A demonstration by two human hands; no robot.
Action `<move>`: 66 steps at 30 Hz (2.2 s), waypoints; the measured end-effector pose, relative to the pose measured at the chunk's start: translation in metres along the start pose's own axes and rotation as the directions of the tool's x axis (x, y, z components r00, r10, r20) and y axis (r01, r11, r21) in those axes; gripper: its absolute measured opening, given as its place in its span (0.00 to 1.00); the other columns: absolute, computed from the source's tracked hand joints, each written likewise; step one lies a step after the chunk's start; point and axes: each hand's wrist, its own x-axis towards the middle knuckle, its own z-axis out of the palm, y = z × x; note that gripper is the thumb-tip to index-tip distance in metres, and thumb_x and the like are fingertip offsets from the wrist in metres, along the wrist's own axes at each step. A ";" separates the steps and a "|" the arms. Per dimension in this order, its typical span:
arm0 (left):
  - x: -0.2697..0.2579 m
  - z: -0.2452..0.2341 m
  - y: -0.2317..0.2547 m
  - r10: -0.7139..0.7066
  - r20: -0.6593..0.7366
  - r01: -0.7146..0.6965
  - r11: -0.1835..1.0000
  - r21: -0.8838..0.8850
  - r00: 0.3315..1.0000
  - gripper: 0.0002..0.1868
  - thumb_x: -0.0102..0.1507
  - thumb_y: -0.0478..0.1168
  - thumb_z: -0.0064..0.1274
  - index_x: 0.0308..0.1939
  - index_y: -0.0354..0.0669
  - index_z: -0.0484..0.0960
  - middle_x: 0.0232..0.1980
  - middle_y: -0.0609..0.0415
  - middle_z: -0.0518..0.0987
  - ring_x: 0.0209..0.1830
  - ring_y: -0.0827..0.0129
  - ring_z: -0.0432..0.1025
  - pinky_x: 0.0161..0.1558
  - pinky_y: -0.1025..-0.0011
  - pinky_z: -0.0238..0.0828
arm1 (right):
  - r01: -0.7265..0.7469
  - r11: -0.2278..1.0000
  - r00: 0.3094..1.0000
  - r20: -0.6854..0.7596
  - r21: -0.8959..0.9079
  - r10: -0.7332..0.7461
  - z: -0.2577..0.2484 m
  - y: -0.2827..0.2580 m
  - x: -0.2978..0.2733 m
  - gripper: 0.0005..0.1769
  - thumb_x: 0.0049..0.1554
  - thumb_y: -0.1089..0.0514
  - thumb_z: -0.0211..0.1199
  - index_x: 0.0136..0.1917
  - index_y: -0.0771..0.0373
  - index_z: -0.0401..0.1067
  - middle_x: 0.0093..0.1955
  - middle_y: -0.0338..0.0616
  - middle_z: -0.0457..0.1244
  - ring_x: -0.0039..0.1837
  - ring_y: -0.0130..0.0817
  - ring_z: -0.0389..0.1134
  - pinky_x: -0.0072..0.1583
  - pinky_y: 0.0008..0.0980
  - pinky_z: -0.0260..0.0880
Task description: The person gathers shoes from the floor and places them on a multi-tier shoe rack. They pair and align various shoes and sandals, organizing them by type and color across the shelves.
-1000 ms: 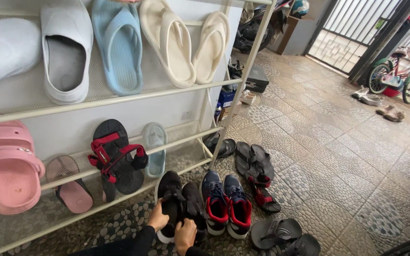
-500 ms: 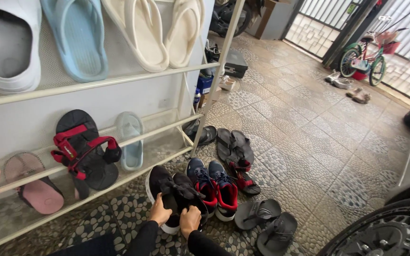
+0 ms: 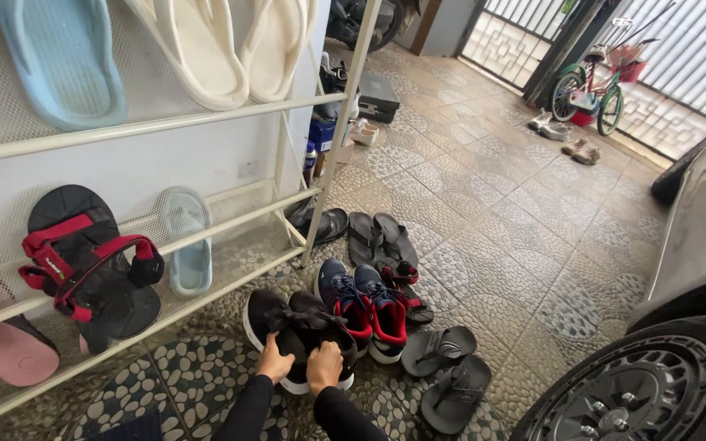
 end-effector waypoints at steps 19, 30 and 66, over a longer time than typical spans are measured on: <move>-0.107 -0.121 0.237 0.528 -0.364 -0.606 0.783 -0.141 0.767 0.08 0.61 0.40 0.58 0.42 0.49 0.88 0.43 0.60 0.90 0.45 0.76 0.81 0.50 0.75 0.75 | 0.607 0.757 0.792 -0.100 0.243 -0.603 -0.142 -0.243 0.055 0.09 0.47 0.60 0.56 0.38 0.52 0.76 0.34 0.42 0.72 0.41 0.34 0.74 0.42 0.39 0.68; -0.373 -0.300 0.411 0.845 -0.535 -0.874 0.260 0.411 0.000 0.12 0.66 0.39 0.54 0.49 0.35 0.84 0.47 0.38 0.84 0.48 0.46 0.81 0.41 0.62 0.81 | 0.826 0.288 0.509 -0.422 0.485 -0.750 -0.372 -0.520 -0.127 0.13 0.61 0.51 0.60 0.55 0.60 0.73 0.41 0.49 0.71 0.43 0.38 0.73 0.46 0.37 0.75; -0.388 -0.478 0.472 0.288 -0.939 -0.730 0.680 0.061 0.190 0.23 0.60 0.47 0.55 0.40 0.23 0.82 0.27 0.39 0.83 0.38 0.52 0.83 0.43 0.57 0.79 | 0.184 0.067 0.784 -0.105 0.981 -0.612 -0.339 -0.649 -0.161 0.35 0.50 0.58 0.69 0.66 0.62 0.57 0.44 0.59 0.63 0.34 0.52 0.74 0.38 0.41 0.81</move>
